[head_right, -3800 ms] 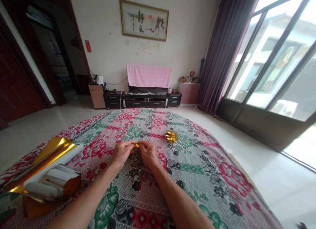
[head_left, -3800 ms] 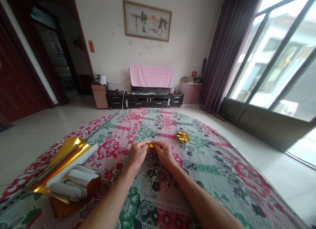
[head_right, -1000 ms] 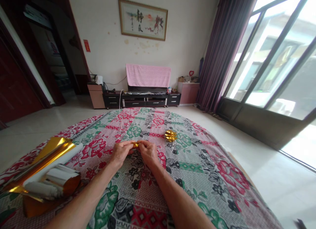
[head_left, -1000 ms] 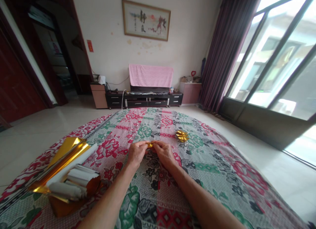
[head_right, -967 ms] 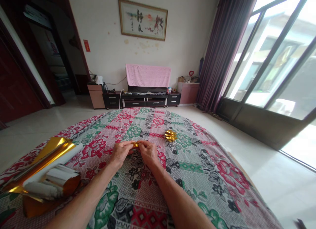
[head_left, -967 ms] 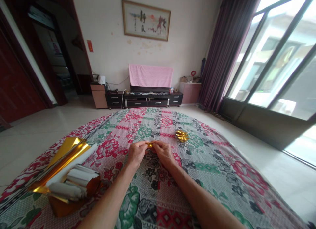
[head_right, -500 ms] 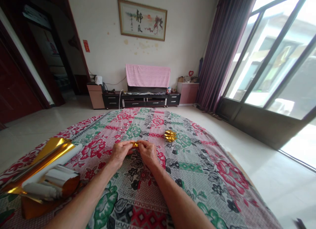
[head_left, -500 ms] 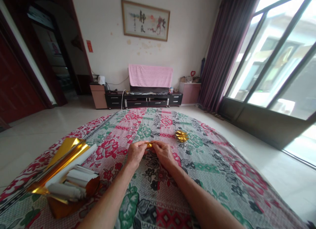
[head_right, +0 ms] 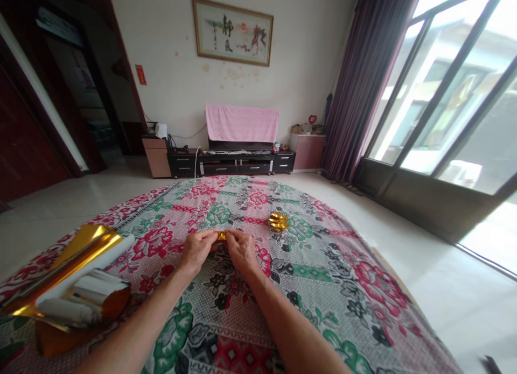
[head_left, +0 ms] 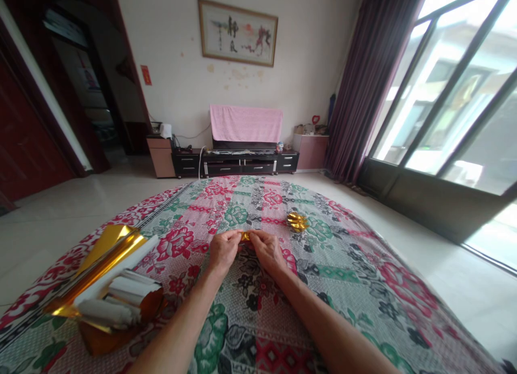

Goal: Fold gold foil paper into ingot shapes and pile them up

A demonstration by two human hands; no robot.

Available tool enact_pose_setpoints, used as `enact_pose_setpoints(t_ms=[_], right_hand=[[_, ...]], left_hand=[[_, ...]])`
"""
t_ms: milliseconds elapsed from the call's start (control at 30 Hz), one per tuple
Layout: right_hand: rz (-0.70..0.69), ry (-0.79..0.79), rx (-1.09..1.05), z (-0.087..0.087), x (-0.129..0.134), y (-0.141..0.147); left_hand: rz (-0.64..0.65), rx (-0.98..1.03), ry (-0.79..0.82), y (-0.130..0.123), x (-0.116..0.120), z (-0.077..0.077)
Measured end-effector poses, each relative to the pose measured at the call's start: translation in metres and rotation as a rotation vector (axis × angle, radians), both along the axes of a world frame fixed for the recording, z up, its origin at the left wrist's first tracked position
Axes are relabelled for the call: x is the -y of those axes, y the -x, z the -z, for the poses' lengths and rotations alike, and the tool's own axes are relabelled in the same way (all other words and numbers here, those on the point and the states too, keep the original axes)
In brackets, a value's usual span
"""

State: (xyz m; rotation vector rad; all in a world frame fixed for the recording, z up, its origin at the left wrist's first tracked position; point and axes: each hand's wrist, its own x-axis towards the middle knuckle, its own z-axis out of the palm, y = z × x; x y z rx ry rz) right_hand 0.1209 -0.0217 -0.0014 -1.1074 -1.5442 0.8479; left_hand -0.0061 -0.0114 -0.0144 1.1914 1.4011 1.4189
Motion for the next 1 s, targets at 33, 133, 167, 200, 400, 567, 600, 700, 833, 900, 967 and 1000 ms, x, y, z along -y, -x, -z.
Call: enact_pose_setpoints(t_ms=[33,133,167,200,400,567,600,700,833,900,967,1000], right_hand=[[0.005,0.000,0.003,0.000,0.000,0.000],[0.023,-0.009,0.018,0.002,-0.001,0.000],[0.028,-0.016,0.025,0.002,-0.001,0.000],[0.032,-0.024,0.034,0.002,-0.001,0.000],[0.030,-0.056,0.066,-0.002,0.001,0.000],[-0.005,-0.007,0.004,-0.004,0.002,-0.001],[-0.019,0.035,-0.044,-0.004,0.002,-0.001],[-0.046,0.165,-0.243,-0.004,-0.001,0.000],[-0.065,0.203,-0.387,-0.004,-0.002,0.000],[-0.079,0.190,-0.398,-0.002,-0.002,0.001],[-0.079,0.145,-0.372,0.000,-0.001,0.002],[-0.076,0.112,-0.342,0.001,-0.002,0.002]], left_hand=[[-0.005,-0.005,-0.003,0.000,0.000,0.000],[-0.010,-0.006,-0.001,-0.001,0.000,0.001],[-0.009,-0.007,-0.002,-0.001,0.000,0.001],[-0.007,-0.011,-0.005,-0.001,0.000,0.001],[-0.011,-0.017,-0.006,0.000,0.001,0.002],[-0.002,0.041,0.026,0.000,0.003,-0.005],[0.011,0.066,0.044,0.000,0.004,-0.008],[0.059,0.157,0.111,0.001,0.008,-0.018],[0.029,0.185,0.153,0.002,0.011,-0.026],[0.026,0.183,0.155,0.002,0.011,-0.027],[0.021,0.180,0.155,0.002,0.011,-0.027],[0.017,0.179,0.155,0.002,0.010,-0.026]])
